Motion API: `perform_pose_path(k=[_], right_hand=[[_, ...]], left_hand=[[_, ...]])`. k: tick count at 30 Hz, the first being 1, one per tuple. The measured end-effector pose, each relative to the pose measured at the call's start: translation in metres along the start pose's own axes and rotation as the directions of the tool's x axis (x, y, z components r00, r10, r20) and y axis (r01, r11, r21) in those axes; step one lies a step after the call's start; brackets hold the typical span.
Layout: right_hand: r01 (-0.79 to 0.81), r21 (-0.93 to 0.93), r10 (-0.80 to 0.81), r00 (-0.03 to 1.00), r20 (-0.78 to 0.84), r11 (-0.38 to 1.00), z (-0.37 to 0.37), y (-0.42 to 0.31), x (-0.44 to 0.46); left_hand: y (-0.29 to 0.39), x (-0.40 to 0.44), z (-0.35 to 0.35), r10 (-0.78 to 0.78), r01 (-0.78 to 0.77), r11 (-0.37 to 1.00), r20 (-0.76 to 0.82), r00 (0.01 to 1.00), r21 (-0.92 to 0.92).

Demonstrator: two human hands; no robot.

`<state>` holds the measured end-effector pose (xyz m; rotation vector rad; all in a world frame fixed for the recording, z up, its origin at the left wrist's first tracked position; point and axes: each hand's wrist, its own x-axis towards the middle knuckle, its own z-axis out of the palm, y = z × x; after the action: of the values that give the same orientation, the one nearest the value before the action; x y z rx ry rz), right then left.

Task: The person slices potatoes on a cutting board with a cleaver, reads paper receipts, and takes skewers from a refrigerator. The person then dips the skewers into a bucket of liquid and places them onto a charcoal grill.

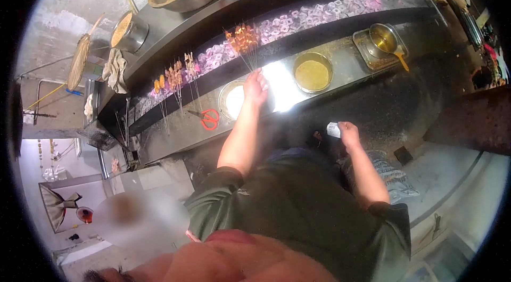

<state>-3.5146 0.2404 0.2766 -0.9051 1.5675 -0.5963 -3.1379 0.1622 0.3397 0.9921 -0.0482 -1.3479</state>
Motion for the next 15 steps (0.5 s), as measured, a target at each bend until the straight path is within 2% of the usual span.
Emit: perform_pose_path(k=[5,8,11,15], right_hand=[[0.001,-0.028,0.001,0.997,0.076,1.000,-0.005,0.005,0.014],[-0.004,-0.035,0.007,0.995,0.096,0.999,0.002,0.000,0.010],[-0.013,-0.058,0.020,0.992,0.126,0.998,0.010,-0.004,0.009],[-0.009,-0.072,0.019,0.991,0.134,0.997,0.014,-0.003,0.008]], left_hand=[[-0.004,0.006,0.007,0.014,-0.014,0.998,-0.008,1.000,-0.067],[-0.005,0.012,0.004,-0.030,0.030,1.000,-0.022,0.999,-0.009],[-0.007,0.010,0.005,-0.053,0.042,0.994,-0.106,0.993,-0.103],[-0.004,0.005,0.003,0.031,-0.030,0.999,-0.107,0.994,0.011]])
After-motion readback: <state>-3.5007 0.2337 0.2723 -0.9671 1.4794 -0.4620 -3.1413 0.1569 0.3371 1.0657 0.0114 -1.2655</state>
